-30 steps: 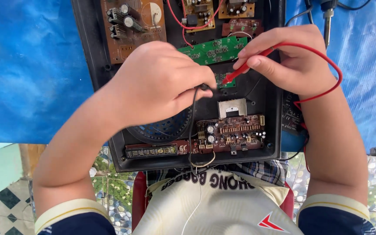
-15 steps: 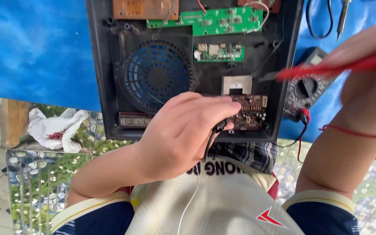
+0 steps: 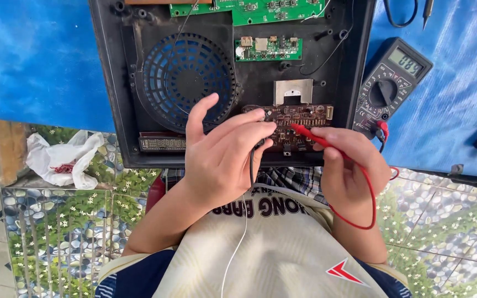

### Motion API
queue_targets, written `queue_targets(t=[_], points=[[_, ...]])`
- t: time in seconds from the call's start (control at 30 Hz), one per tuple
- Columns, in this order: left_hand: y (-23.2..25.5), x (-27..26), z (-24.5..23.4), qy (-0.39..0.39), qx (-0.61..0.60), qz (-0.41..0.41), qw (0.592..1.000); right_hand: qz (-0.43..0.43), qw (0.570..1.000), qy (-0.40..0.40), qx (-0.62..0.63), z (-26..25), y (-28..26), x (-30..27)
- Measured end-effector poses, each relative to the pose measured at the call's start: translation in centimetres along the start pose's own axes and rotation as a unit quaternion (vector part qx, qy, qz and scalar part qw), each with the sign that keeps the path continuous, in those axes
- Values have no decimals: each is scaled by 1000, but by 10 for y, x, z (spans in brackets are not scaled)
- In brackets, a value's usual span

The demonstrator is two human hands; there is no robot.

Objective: The person uses a multimeter to test various points on the circuit boards inside an open electronic device. They move the red and black probes across different components and connectors on the green and brown boards, checking for continuity or voltage.

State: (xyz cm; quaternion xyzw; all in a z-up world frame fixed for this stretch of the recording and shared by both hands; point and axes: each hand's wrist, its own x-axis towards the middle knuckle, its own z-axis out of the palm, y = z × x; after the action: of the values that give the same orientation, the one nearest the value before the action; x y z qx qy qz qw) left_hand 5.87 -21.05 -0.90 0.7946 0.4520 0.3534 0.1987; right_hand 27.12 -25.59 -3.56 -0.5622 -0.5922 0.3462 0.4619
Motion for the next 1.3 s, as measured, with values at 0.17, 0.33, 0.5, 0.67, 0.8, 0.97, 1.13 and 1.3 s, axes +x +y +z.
queue_targets(t=[0.17,0.33,0.5,0.67,0.8,0.97,1.13,1.3], points=[[3,-6,6,26,24,23,999,-44,998,18,29,3,11,-5],[-1,-9,8,21,-25,32,999,-46,997,56,-7,10,13,-5],[-1,-11,4,-22,-84,11,996,-48,997,66,6,11,16,-6],[-6,-12,4,-36,-124,27,991,-66,997,45,-11,12,12,0],[-8,-12,3,-45,-124,43,990,-107,989,53,-86,16,5,6],[-11,-14,3,-51,-131,56,989,-108,988,75,-77,18,9,3],[-12,-12,0,-65,-139,67,986,-109,987,55,-107,18,4,4],[-11,-9,-1,-59,-123,86,987,-109,985,69,-113,20,9,1]])
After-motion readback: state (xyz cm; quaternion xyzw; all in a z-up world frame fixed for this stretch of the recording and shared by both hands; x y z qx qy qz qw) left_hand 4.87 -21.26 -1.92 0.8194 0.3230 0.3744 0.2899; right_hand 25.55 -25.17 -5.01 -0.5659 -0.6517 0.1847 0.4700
